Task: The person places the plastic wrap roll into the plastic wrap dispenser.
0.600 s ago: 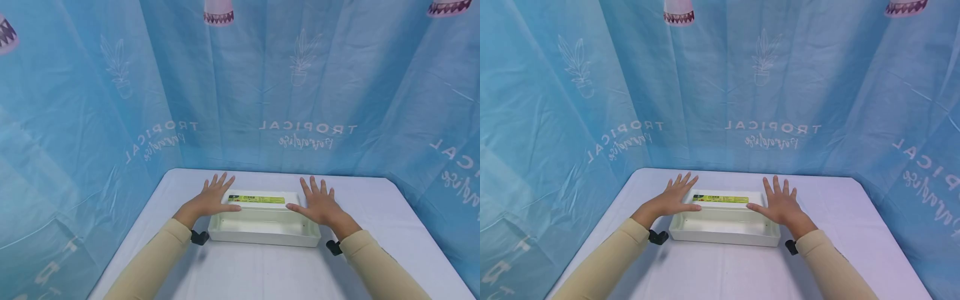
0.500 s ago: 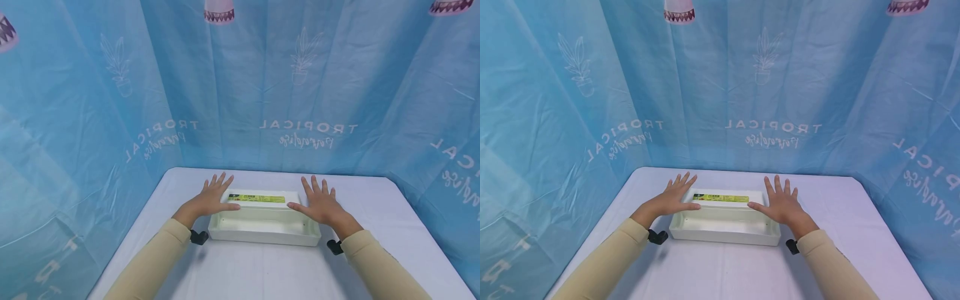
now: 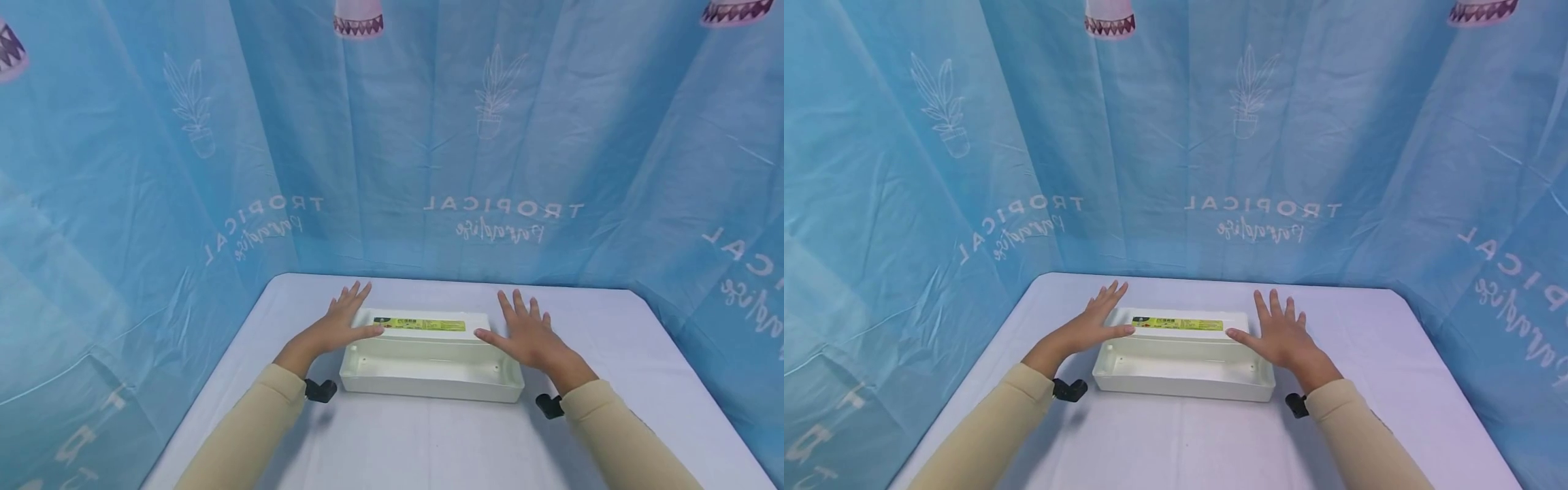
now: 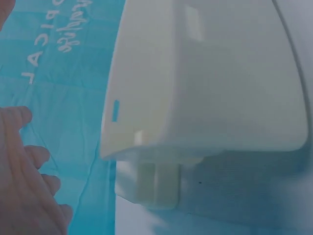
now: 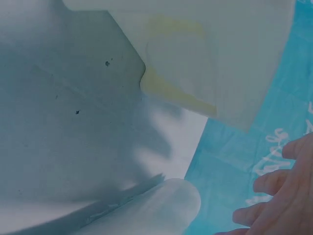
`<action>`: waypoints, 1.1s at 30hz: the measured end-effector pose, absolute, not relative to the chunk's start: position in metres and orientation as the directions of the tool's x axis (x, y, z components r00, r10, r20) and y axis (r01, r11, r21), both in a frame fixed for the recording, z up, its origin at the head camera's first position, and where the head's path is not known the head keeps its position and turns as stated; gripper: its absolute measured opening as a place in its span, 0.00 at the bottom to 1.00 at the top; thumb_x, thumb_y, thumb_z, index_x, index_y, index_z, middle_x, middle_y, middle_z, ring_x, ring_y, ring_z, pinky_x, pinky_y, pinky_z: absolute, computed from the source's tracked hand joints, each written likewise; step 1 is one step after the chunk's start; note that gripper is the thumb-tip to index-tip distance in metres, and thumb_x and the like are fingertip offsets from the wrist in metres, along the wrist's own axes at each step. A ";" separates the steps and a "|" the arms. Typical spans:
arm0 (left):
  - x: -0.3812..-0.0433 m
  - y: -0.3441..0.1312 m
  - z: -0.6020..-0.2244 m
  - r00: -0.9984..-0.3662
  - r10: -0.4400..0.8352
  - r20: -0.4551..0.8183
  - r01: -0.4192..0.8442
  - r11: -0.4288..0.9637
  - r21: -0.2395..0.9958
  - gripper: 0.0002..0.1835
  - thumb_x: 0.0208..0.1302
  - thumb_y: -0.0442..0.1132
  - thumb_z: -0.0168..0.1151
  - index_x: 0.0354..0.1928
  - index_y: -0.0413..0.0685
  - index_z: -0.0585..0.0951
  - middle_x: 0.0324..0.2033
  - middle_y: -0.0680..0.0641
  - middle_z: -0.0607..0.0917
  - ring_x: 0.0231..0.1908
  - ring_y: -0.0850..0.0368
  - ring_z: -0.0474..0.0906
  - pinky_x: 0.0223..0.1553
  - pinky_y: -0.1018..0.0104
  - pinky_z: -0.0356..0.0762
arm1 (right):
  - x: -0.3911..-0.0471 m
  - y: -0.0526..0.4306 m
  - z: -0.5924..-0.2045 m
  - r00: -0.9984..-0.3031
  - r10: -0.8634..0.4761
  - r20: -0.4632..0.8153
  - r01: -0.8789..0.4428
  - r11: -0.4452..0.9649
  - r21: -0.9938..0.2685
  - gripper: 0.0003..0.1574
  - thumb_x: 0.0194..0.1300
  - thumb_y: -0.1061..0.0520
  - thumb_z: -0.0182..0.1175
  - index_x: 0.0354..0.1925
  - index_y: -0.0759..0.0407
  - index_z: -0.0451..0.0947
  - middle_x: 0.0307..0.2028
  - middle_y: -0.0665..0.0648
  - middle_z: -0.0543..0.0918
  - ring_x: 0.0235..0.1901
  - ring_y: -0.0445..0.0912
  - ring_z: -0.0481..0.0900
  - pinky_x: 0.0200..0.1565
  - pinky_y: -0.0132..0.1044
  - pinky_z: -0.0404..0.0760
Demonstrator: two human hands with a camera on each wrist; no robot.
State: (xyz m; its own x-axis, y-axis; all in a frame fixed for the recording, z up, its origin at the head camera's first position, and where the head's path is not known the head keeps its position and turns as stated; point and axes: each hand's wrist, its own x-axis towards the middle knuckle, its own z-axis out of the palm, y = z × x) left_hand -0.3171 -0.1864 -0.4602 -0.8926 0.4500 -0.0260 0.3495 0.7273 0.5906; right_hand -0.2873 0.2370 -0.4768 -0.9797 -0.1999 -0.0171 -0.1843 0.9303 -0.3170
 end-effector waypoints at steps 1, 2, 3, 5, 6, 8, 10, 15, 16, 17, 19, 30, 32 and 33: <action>-0.317 -0.187 -0.461 -0.895 0.444 -0.028 0.342 0.727 0.596 0.59 0.66 0.75 0.60 0.86 0.62 0.41 0.83 0.46 0.35 0.80 0.45 0.22 0.75 0.38 0.22 | -0.287 0.238 -0.476 -0.980 -0.200 -0.016 -0.184 0.927 -0.326 0.76 0.64 0.10 0.43 0.85 0.61 0.39 0.81 0.75 0.38 0.75 0.80 0.34 0.67 0.82 0.38; -0.316 -0.188 -0.463 -0.898 0.440 -0.026 0.338 0.724 0.601 0.59 0.66 0.76 0.59 0.86 0.61 0.41 0.84 0.46 0.36 0.80 0.45 0.23 0.75 0.38 0.23 | -0.287 0.239 -0.476 -0.980 -0.199 -0.018 -0.182 0.924 -0.337 0.76 0.65 0.11 0.44 0.85 0.61 0.39 0.81 0.75 0.38 0.75 0.80 0.34 0.67 0.82 0.37; -0.316 -0.188 -0.464 -0.899 0.437 -0.022 0.334 0.718 0.610 0.59 0.66 0.75 0.60 0.86 0.60 0.42 0.84 0.46 0.36 0.80 0.45 0.23 0.75 0.36 0.24 | -0.287 0.240 -0.476 -0.980 -0.198 -0.019 -0.180 0.921 -0.346 0.76 0.65 0.11 0.44 0.85 0.61 0.38 0.81 0.75 0.38 0.75 0.80 0.34 0.67 0.82 0.37; -0.314 -0.189 -0.466 -0.904 0.427 -0.016 0.324 0.710 0.625 0.59 0.66 0.75 0.60 0.86 0.59 0.43 0.84 0.47 0.36 0.80 0.43 0.24 0.74 0.33 0.25 | -0.286 0.241 -0.475 -0.981 -0.193 -0.023 -0.172 0.914 -0.366 0.75 0.66 0.12 0.44 0.85 0.62 0.38 0.81 0.75 0.38 0.75 0.80 0.33 0.67 0.81 0.37; -0.314 -0.189 -0.467 -0.907 0.420 -0.018 0.315 0.708 0.632 0.59 0.66 0.75 0.60 0.86 0.59 0.43 0.84 0.47 0.36 0.80 0.43 0.24 0.74 0.31 0.27 | -0.286 0.241 -0.474 -0.981 -0.190 -0.025 -0.167 0.911 -0.377 0.74 0.67 0.13 0.45 0.85 0.62 0.38 0.81 0.75 0.38 0.75 0.80 0.32 0.67 0.81 0.37; -0.312 -0.189 -0.469 -0.912 0.410 -0.016 0.302 0.698 0.649 0.58 0.67 0.73 0.61 0.86 0.59 0.43 0.84 0.47 0.36 0.80 0.41 0.24 0.73 0.27 0.29 | -0.286 0.242 -0.474 -0.983 -0.181 -0.030 -0.155 0.906 -0.393 0.74 0.67 0.13 0.45 0.85 0.63 0.37 0.81 0.75 0.37 0.75 0.79 0.30 0.67 0.81 0.36; -0.312 -0.191 -0.472 -0.916 0.402 -0.016 0.293 0.694 0.657 0.58 0.67 0.72 0.61 0.86 0.59 0.43 0.84 0.47 0.37 0.80 0.40 0.24 0.72 0.25 0.30 | -0.286 0.243 -0.475 -0.984 -0.175 -0.031 -0.149 0.906 -0.396 0.74 0.68 0.14 0.45 0.85 0.63 0.36 0.81 0.76 0.36 0.75 0.79 0.30 0.67 0.81 0.35; -0.313 -0.194 -0.478 -0.920 0.393 0.004 0.287 0.665 0.689 0.55 0.70 0.66 0.63 0.86 0.61 0.42 0.84 0.46 0.38 0.80 0.41 0.26 0.72 0.24 0.33 | -0.285 0.246 -0.474 -0.986 -0.163 -0.035 -0.136 0.907 -0.398 0.73 0.69 0.15 0.46 0.84 0.64 0.36 0.80 0.77 0.37 0.75 0.80 0.30 0.67 0.81 0.35; -0.312 -0.194 -0.478 -0.920 0.392 0.010 0.287 0.656 0.698 0.55 0.70 0.66 0.63 0.86 0.61 0.43 0.84 0.47 0.38 0.80 0.42 0.26 0.72 0.25 0.34 | -0.285 0.246 -0.474 -0.986 -0.163 -0.037 -0.134 0.906 -0.402 0.73 0.69 0.16 0.46 0.84 0.64 0.36 0.80 0.77 0.37 0.75 0.80 0.30 0.67 0.81 0.35; -0.311 -0.195 -0.478 -0.919 0.394 0.017 0.290 0.646 0.707 0.55 0.70 0.66 0.63 0.86 0.61 0.43 0.84 0.47 0.39 0.80 0.43 0.27 0.72 0.25 0.34 | -0.284 0.247 -0.473 -0.986 -0.161 -0.041 -0.131 0.905 -0.405 0.73 0.69 0.16 0.46 0.84 0.64 0.36 0.80 0.77 0.37 0.75 0.80 0.30 0.67 0.81 0.36; -0.310 -0.196 -0.479 -0.920 0.392 0.024 0.289 0.633 0.718 0.55 0.69 0.67 0.63 0.86 0.61 0.43 0.84 0.49 0.39 0.81 0.44 0.28 0.72 0.26 0.35 | -0.283 0.249 -0.473 -0.987 -0.155 -0.047 -0.122 0.903 -0.412 0.73 0.69 0.16 0.46 0.84 0.64 0.35 0.80 0.77 0.37 0.75 0.79 0.30 0.67 0.80 0.35; -0.306 -0.199 -0.485 -0.933 0.359 0.007 0.245 0.623 0.743 0.59 0.65 0.73 0.62 0.87 0.60 0.44 0.84 0.50 0.41 0.81 0.44 0.32 0.73 0.27 0.39 | -0.282 0.256 -0.474 -0.987 -0.152 -0.055 -0.115 0.899 -0.423 0.72 0.71 0.17 0.47 0.84 0.66 0.37 0.80 0.78 0.37 0.75 0.80 0.30 0.67 0.81 0.35; -0.304 -0.199 -0.486 -0.936 0.351 0.002 0.235 0.625 0.744 0.59 0.65 0.73 0.62 0.87 0.61 0.43 0.84 0.51 0.40 0.81 0.43 0.33 0.73 0.28 0.39 | -0.280 0.257 -0.473 -0.987 -0.152 -0.057 -0.113 0.897 -0.428 0.72 0.71 0.17 0.46 0.84 0.66 0.37 0.80 0.78 0.36 0.75 0.81 0.30 0.67 0.81 0.35; -0.303 -0.200 -0.487 -0.937 0.348 0.004 0.234 0.622 0.747 0.58 0.66 0.73 0.62 0.87 0.60 0.43 0.84 0.50 0.41 0.81 0.43 0.33 0.74 0.29 0.39 | -0.280 0.257 -0.473 -0.987 -0.150 -0.057 -0.111 0.896 -0.431 0.71 0.71 0.17 0.46 0.84 0.66 0.37 0.80 0.78 0.36 0.75 0.80 0.30 0.67 0.81 0.34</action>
